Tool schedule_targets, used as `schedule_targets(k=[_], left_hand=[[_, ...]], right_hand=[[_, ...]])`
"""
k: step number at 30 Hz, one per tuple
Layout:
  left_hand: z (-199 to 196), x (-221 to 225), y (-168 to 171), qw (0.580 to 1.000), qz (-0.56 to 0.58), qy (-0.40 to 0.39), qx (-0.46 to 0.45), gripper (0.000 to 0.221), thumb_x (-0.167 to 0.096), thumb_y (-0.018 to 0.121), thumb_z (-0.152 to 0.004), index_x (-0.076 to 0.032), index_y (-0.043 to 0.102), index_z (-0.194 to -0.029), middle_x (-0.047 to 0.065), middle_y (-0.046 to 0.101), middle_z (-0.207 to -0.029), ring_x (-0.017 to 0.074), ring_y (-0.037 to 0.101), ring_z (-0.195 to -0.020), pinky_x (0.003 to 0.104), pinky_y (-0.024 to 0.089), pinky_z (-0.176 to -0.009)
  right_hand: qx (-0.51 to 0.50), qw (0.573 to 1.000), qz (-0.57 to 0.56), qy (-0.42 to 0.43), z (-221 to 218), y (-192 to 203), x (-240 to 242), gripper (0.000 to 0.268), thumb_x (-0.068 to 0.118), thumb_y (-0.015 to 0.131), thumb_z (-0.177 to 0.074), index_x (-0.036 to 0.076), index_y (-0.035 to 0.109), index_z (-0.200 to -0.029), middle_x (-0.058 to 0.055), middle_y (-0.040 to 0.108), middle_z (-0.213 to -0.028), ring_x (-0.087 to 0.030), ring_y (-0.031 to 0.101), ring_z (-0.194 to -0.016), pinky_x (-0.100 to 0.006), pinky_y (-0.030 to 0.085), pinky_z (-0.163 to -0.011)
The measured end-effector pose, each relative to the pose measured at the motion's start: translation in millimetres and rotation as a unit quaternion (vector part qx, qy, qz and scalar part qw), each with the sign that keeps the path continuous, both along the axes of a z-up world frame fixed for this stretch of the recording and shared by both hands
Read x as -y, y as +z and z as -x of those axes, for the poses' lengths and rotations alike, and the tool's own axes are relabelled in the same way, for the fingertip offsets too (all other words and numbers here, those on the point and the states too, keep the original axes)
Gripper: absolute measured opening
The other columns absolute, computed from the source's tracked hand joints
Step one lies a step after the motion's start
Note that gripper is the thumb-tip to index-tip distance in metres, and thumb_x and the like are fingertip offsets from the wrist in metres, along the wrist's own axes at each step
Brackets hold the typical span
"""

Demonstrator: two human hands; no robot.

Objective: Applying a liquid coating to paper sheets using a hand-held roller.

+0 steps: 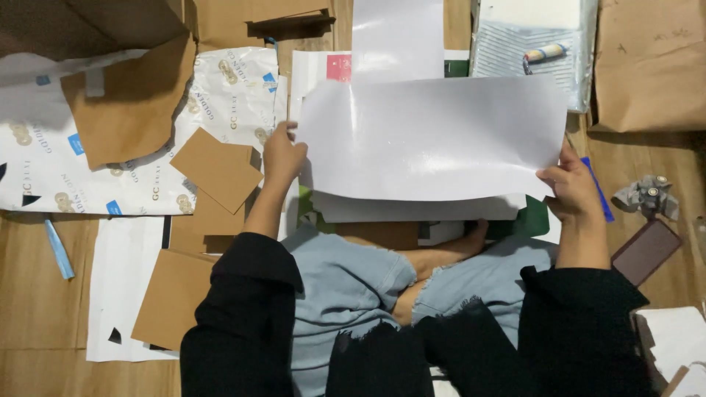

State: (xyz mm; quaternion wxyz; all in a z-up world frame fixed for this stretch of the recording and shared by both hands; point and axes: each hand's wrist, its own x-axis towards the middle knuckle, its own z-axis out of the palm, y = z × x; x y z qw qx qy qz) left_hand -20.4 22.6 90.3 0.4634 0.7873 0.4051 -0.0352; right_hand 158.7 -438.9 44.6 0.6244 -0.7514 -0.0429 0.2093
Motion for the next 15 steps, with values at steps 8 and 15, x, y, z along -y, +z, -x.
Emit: schedule_targets(k=[8, 15], left_hand=[[2.5, 27.5, 99.5, 0.830, -0.433, 0.013, 0.351, 0.064, -0.015, 0.058, -0.098, -0.023, 0.023, -0.151, -0.001, 0.020, -0.159, 0.0259, 0.014, -0.153, 0.057, -0.004, -0.127], [26.4, 63.6, 61.0, 0.846, -0.352, -0.104, 0.387, 0.058, -0.020, 0.056, -0.090, -0.019, 0.035, -0.144, 0.007, 0.017, -0.156, 0.0295, 0.006, -0.145, 0.046, -0.009, -0.114]], right_hand=[[-0.119, 0.905, -0.359, -0.196, -3.2, -30.3, -210.7, 0.076, -0.016, 0.042, -0.054, 0.026, 0.058, -0.116, -0.002, 0.065, -0.105, -0.017, 0.061, -0.092, -0.029, 0.058, -0.067], [-0.219, 0.871, -0.418, -0.136, 42.8, -35.3, -399.2, 0.064, -0.009, 0.043, -0.088, 0.018, 0.022, -0.143, -0.035, 0.030, -0.137, -0.054, 0.042, -0.119, -0.063, 0.044, -0.092]])
